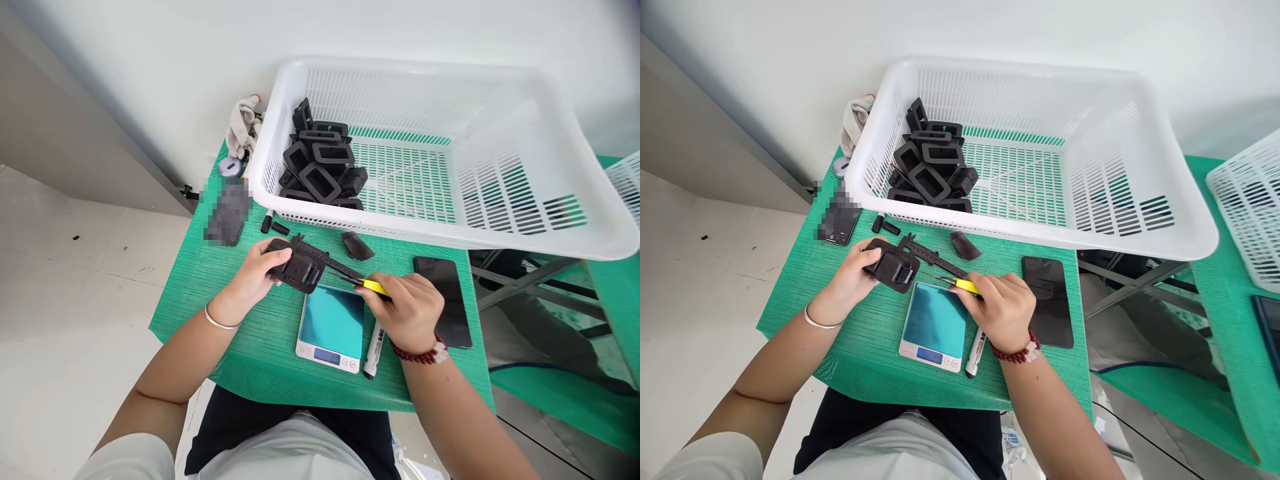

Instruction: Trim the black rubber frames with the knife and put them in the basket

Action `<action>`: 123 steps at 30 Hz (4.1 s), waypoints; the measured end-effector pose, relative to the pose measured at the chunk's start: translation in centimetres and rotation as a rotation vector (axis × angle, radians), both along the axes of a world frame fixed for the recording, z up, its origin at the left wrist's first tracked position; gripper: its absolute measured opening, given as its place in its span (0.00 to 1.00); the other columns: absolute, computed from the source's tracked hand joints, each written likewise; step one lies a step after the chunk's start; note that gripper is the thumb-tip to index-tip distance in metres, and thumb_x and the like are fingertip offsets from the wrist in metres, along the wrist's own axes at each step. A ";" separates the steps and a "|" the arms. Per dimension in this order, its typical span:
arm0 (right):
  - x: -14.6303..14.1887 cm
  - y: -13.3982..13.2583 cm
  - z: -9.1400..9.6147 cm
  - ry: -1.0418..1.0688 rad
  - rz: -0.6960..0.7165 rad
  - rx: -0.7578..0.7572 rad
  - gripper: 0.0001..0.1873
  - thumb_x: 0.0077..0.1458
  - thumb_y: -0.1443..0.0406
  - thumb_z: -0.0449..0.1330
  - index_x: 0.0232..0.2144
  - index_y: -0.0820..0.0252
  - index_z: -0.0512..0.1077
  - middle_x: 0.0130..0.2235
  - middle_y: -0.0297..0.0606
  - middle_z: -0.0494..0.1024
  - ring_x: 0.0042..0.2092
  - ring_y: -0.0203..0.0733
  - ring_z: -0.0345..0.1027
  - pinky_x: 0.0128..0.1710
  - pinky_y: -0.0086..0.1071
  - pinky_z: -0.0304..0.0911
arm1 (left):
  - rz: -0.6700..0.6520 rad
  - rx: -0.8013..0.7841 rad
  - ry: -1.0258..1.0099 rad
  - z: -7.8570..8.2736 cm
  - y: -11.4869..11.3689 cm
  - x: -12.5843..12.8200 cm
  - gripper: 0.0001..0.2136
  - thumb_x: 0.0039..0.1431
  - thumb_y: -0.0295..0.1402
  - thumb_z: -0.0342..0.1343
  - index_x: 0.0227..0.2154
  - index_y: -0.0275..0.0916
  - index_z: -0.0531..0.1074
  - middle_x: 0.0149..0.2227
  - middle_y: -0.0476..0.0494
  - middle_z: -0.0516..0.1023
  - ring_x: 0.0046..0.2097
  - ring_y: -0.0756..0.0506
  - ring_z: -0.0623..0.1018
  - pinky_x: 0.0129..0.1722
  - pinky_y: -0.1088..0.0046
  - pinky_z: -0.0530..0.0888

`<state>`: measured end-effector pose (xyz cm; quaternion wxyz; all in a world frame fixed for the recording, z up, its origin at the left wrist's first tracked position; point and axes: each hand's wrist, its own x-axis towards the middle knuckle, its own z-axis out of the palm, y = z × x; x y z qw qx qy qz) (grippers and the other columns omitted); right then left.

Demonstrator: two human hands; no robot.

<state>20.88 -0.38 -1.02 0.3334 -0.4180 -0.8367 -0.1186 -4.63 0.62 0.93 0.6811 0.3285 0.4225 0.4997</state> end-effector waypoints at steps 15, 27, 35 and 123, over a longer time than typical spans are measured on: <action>-0.3 -0.2 0.3 -0.041 0.050 -0.024 0.10 0.56 0.59 0.62 0.30 0.59 0.71 0.23 0.32 0.77 0.23 0.33 0.65 0.28 0.31 0.53 | 0.028 -0.008 -0.063 -0.7 0.1 -0.2 0.23 0.38 0.53 0.66 0.26 0.37 0.72 0.24 0.48 0.73 0.25 0.51 0.72 0.24 0.76 0.68; -0.7 -0.2 0.5 -0.002 0.046 -0.019 0.10 0.55 0.60 0.63 0.29 0.60 0.70 0.22 0.32 0.77 0.22 0.33 0.64 0.26 0.30 0.54 | 0.134 -0.090 -0.055 -1.4 0.0 0.3 0.26 0.46 0.59 0.57 0.35 0.39 0.74 0.34 0.42 0.78 0.35 0.44 0.79 0.31 0.69 0.76; -1.1 -0.5 0.4 -0.036 0.115 -0.066 0.14 0.54 0.56 0.63 0.29 0.61 0.70 0.23 0.33 0.77 0.23 0.33 0.65 0.27 0.30 0.54 | 0.246 -0.040 -0.097 -1.7 0.2 0.4 0.28 0.45 0.61 0.55 0.35 0.39 0.74 0.35 0.44 0.78 0.35 0.46 0.78 0.34 0.70 0.77; -0.7 -0.4 0.6 0.035 -0.081 -0.055 0.11 0.54 0.59 0.63 0.29 0.61 0.71 0.20 0.31 0.74 0.19 0.32 0.59 0.24 0.31 0.53 | -0.249 -0.044 -0.201 -0.6 -0.6 1.2 0.15 0.49 0.44 0.62 0.30 0.36 0.74 0.26 0.48 0.72 0.26 0.52 0.70 0.24 0.77 0.66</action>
